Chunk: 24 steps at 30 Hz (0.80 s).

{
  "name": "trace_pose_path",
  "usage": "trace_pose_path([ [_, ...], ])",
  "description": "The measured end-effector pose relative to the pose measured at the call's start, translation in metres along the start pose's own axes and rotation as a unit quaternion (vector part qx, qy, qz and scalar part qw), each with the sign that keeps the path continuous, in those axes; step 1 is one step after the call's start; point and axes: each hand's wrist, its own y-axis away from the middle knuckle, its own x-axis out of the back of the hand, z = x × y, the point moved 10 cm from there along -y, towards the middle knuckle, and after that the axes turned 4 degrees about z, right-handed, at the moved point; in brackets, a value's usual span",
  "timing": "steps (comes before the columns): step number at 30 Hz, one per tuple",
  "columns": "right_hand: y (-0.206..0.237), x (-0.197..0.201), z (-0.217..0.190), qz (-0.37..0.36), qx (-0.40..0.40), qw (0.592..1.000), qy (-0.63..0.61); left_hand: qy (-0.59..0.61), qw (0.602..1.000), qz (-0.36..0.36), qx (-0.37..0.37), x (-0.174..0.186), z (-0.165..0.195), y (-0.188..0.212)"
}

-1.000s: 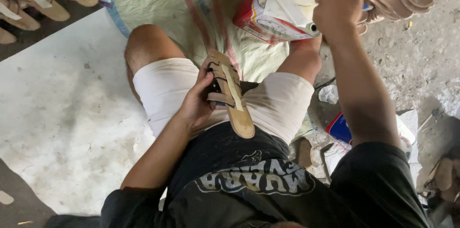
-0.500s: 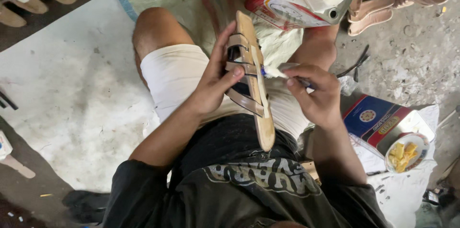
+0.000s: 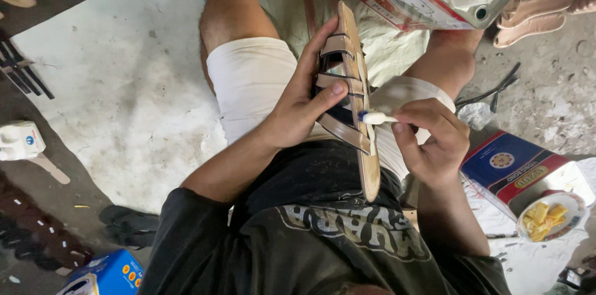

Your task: The person sits on the floor and uses a toothbrush to scrub the straps and soles of several beige sandals. They repeatedly dip the brush into a container of white liquid and apply it to the footwear, handling the sandals one at a time.

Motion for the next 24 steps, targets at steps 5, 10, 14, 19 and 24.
trace_pose_path([
  [5,-0.002,0.004,0.003,0.015,-0.038,0.998,0.04,-0.034,0.999,-0.026,-0.018,-0.007,0.008,0.001],
  [10,-0.006,0.01,0.0,0.009,-0.038,0.998,0.045,0.0,1.0,-0.027,0.009,-0.007,0.007,-0.001],
  [14,-0.004,0.008,-0.003,0.002,-0.016,0.998,0.053,-0.043,0.998,-0.035,-0.015,-0.008,0.011,0.005],
  [19,-0.006,0.012,0.0,0.018,-0.031,0.998,0.052,-0.007,0.999,-0.037,0.026,-0.012,0.004,0.005],
  [24,-0.007,0.012,-0.006,0.006,-0.023,0.998,0.055,-0.008,0.999,-0.033,0.022,-0.01,0.005,0.003],
])
